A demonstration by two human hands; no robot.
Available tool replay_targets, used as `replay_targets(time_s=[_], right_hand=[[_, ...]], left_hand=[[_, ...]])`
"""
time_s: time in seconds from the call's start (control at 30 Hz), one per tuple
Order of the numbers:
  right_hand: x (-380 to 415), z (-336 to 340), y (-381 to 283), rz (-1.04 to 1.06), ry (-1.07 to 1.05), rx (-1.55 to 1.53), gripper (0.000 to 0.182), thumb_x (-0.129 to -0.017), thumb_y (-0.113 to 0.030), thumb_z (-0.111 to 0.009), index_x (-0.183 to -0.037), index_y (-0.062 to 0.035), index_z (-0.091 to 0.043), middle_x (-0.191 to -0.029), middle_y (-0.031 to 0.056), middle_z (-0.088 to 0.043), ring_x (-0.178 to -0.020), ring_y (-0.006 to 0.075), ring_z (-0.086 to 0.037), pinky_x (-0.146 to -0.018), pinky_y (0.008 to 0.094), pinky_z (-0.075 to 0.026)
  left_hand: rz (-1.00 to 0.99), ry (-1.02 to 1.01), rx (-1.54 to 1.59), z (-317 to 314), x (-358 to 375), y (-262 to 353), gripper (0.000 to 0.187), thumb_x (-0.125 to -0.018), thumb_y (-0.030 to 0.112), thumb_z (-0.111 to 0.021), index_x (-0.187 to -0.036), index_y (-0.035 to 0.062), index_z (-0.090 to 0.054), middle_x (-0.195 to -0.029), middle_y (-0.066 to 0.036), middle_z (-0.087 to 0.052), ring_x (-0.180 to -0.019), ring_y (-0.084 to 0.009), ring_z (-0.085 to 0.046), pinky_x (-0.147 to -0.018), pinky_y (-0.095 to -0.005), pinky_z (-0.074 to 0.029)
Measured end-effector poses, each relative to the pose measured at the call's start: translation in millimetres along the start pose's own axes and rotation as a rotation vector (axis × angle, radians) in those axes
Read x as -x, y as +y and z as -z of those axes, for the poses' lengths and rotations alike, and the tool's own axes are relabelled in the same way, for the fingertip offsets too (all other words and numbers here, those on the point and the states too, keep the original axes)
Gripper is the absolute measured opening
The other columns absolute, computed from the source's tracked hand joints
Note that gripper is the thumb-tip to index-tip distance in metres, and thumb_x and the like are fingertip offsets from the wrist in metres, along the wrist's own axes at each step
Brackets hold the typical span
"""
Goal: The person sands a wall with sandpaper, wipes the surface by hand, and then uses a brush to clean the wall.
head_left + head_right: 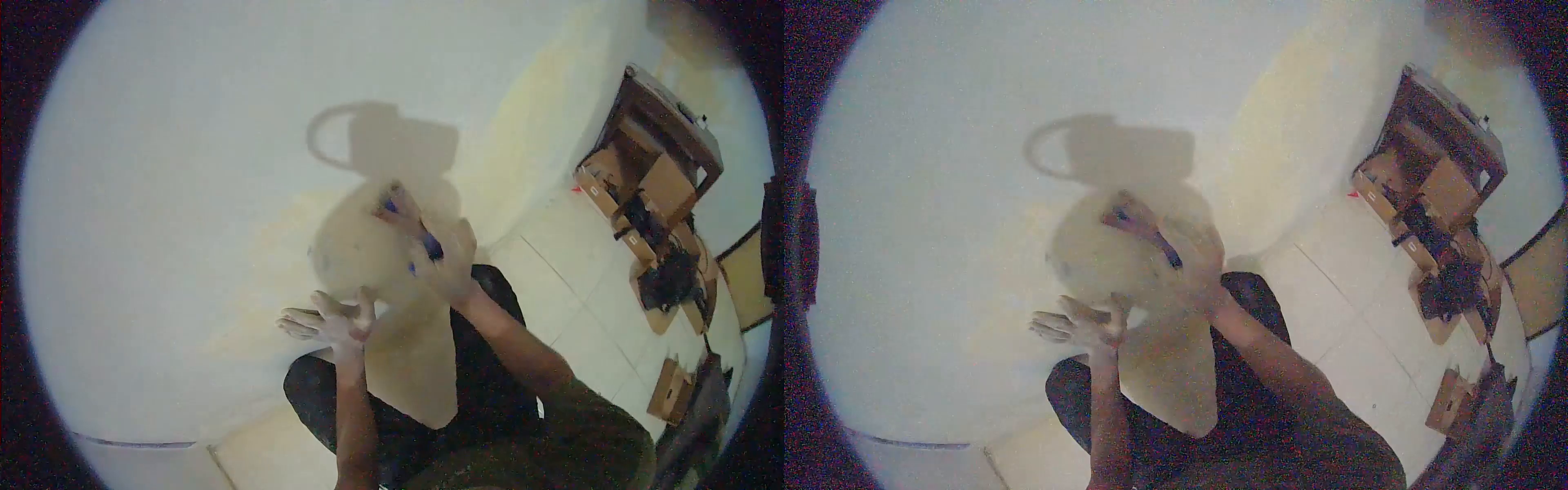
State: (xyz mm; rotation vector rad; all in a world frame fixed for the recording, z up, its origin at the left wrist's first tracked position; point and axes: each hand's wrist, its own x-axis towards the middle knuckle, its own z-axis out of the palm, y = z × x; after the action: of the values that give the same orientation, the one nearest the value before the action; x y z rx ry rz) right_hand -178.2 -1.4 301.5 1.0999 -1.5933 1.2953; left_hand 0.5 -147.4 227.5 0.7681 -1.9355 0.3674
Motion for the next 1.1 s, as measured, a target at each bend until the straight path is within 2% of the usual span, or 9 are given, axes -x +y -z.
replay_targets(time_s=[0.07,0.17,0.27,0.37,0.47,0.67,0.77,0.87,1.1], right_hand=[[-43,-1,-18,0.031,0.026,-0.036,0.040,-0.079,-0.007,-0.082,-0.115,-0.0020,-0.065,-0.096,0.0148,-0.070,-0.077,0.0316,-0.062,-0.070,0.0419,-0.047],[5,-14,3,-0.070,-0.012,0.020,0.045,-0.079,-0.016,-0.082,-0.121,-0.0076,-0.068,-0.104,0.0148,-0.073,-0.092,0.0345,-0.068,-0.079,0.0456,-0.050],[9,-7,-1,0.010,0.009,0.010,0.044,-0.082,-0.005,-0.079,-0.122,-0.0023,-0.061,-0.097,0.0149,-0.069,-0.076,0.0318,-0.061,-0.069,0.0419,-0.047],[-38,-16,-23,0.038,0.054,0.007,0.042,-0.082,-0.004,-0.078,-0.120,-0.0020,-0.061,-0.095,0.0143,-0.069,-0.075,0.0312,-0.061,-0.069,0.0420,-0.048],[-30,-11,-19,-0.055,-0.020,0.043,0.047,-0.080,-0.021,-0.080,-0.122,-0.0050,-0.068,-0.092,0.0141,-0.070,-0.075,0.0335,-0.062,-0.072,0.0446,-0.047],[-15,-18,-19,-0.003,-0.005,0.000,0.051,-0.078,-0.022,-0.079,-0.125,-0.0072,-0.068,-0.085,0.0122,-0.066,-0.074,0.0323,-0.062,-0.069,0.0438,-0.046],[-48,-11,-45,0.051,-0.046,0.050,0.033,-0.084,-0.002,-0.074,-0.115,-0.0024,-0.063,-0.088,0.0136,-0.065,-0.068,0.0301,-0.057,-0.065,0.0425,-0.043],[-17,-2,-26,-0.020,-0.008,0.020,0.047,-0.078,-0.021,-0.079,-0.123,-0.0117,-0.070,-0.087,0.0098,-0.068,-0.082,0.0311,-0.064,-0.072,0.0425,-0.045],[-84,11,-40,0.233,-0.130,0.074,0.044,-0.081,-0.007,-0.078,-0.122,-0.0047,-0.061,-0.084,0.0123,-0.066,-0.071,0.0286,-0.060,-0.064,0.0399,-0.042]], left_hand=[[0.065,-0.041,0.071,2,6,1,0.111,-0.075,0.061,-0.078,-0.160,0.0152,-0.023,-0.161,-0.044,0.005,-0.142,-0.0725,0.004,-0.105,-0.0846,-0.009],[0.082,-0.051,0.062,-2,12,-2,0.112,-0.074,0.058,-0.080,-0.162,0.0166,-0.023,-0.160,-0.044,0.001,-0.143,-0.0707,0.001,-0.105,-0.0843,-0.010],[0.037,0.033,0.073,-9,10,5,0.113,-0.074,0.056,-0.080,-0.163,0.0180,-0.021,-0.160,-0.044,0.000,-0.144,-0.0698,0.000,-0.105,-0.0843,-0.010],[0.027,0.035,0.050,-14,20,1,0.112,-0.083,0.058,-0.074,-0.163,0.0070,-0.015,-0.159,-0.047,0.003,-0.145,-0.0691,0.005,-0.108,-0.0832,-0.004],[0.082,-0.051,0.081,1,14,6,0.112,-0.083,0.057,-0.074,-0.163,0.0059,-0.015,-0.159,-0.047,0.006,-0.145,-0.0695,0.006,-0.107,-0.0843,-0.004],[0.147,-0.037,0.111,4,14,10,0.117,-0.080,0.058,-0.077,-0.165,0.0139,-0.010,-0.158,-0.046,0.012,-0.143,-0.0706,0.009,-0.105,-0.0865,-0.004],[0.138,-0.029,0.112,5,19,5,0.118,-0.079,0.060,-0.077,-0.165,0.0170,-0.007,-0.159,-0.044,0.013,-0.143,-0.0708,0.010,-0.104,-0.0879,-0.005],[0.128,-0.054,0.104,10,16,7,0.120,-0.078,0.059,-0.079,-0.164,0.0151,-0.008,-0.160,-0.043,0.012,-0.143,-0.0707,0.009,-0.103,-0.0885,-0.005],[0.157,-0.003,0.151,2,11,15,0.121,-0.070,0.064,-0.080,-0.162,0.0185,-0.017,-0.159,-0.044,0.003,-0.139,-0.0758,0.008,-0.098,-0.0911,-0.005]])
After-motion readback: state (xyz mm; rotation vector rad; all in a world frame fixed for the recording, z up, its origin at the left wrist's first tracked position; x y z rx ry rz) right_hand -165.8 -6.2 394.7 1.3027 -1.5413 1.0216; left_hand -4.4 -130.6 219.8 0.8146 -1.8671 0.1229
